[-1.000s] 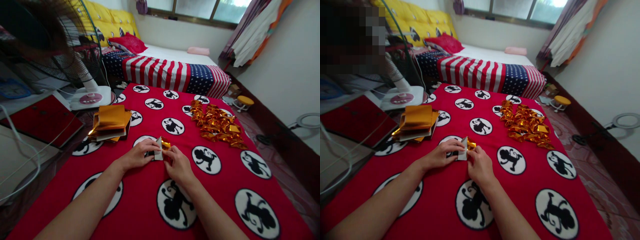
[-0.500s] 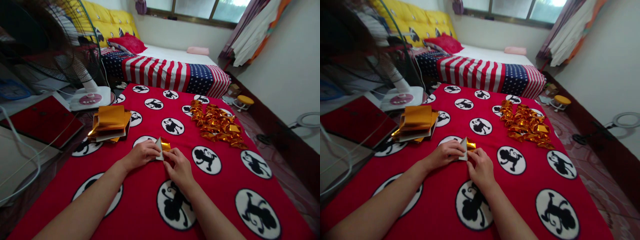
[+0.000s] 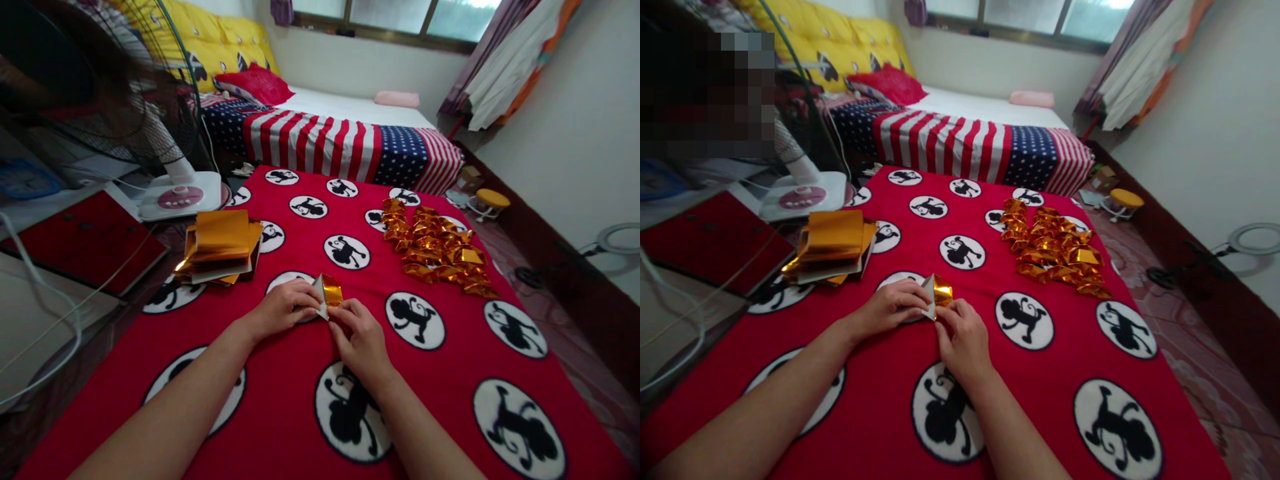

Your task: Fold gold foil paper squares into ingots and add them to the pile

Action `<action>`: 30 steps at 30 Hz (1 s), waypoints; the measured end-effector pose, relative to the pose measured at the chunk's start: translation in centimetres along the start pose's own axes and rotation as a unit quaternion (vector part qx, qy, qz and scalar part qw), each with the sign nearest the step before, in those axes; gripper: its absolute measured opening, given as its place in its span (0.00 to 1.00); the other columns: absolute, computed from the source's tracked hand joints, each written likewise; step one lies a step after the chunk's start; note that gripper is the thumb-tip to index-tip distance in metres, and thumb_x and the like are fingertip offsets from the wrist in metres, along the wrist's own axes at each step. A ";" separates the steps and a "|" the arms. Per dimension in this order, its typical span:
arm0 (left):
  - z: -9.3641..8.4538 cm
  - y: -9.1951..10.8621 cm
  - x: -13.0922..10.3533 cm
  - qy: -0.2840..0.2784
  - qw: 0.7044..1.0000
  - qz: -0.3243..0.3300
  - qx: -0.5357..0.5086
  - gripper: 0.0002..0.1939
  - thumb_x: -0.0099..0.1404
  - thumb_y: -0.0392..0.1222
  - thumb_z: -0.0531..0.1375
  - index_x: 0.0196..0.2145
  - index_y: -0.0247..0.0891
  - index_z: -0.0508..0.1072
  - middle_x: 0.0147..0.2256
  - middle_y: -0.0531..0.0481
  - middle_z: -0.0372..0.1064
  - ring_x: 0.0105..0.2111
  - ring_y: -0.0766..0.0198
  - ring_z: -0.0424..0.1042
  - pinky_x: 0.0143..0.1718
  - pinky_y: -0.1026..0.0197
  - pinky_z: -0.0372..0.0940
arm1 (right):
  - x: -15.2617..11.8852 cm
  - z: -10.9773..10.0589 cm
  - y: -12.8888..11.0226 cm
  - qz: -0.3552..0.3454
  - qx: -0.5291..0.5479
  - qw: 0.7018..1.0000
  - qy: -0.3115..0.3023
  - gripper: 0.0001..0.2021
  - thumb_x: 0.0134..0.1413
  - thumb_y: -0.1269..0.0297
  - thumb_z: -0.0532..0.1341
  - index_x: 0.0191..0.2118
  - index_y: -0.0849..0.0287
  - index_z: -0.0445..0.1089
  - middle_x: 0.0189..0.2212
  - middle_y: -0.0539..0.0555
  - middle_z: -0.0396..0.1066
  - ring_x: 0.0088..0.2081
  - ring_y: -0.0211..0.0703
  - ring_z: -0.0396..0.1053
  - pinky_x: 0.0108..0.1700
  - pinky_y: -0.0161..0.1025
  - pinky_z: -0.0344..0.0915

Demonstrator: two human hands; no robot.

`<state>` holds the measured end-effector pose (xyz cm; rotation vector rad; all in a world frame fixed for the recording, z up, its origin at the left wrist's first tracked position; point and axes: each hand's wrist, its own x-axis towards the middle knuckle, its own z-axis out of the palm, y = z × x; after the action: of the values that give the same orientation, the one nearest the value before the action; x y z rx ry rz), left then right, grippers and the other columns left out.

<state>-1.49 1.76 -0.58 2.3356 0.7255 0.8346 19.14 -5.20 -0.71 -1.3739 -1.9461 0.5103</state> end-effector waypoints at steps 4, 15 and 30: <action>0.1 0.0 0.1 0.002 1.000 -0.006 -0.015 0.07 0.64 0.39 0.62 0.38 0.41 0.80 0.40 0.46 0.75 0.42 0.61 0.71 0.46 0.58 0.64 | 0.1 0.1 -0.2 0.015 -0.004 1.000 0.003 0.11 0.57 0.71 0.59 0.43 0.55 0.75 0.36 0.54 0.68 0.39 0.44 0.67 0.41 0.38 0.64; 0.2 -0.3 0.1 -0.002 0.999 0.002 -0.041 0.06 0.63 0.40 0.64 0.38 0.43 0.81 0.40 0.46 0.74 0.43 0.62 0.70 0.46 0.59 0.64 | 0.6 1.3 -0.9 0.096 -0.042 0.993 0.046 0.07 0.58 0.69 0.61 0.35 0.54 0.77 0.32 0.51 0.69 0.35 0.40 0.67 0.34 0.35 0.59; 0.7 0.7 0.9 0.033 0.998 -0.051 0.006 0.05 0.64 0.36 0.61 0.31 0.39 0.78 0.35 0.47 0.75 0.38 0.62 0.71 0.43 0.58 0.65 | 0.0 1.7 -1.6 0.117 -0.035 0.990 0.076 0.09 0.51 0.74 0.63 0.38 0.56 0.74 0.35 0.53 0.72 0.39 0.46 0.67 0.41 0.41 0.59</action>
<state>-0.20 1.59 -0.27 2.2695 0.8717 0.8678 16.84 -5.65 -0.82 -1.6485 -1.7055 0.4338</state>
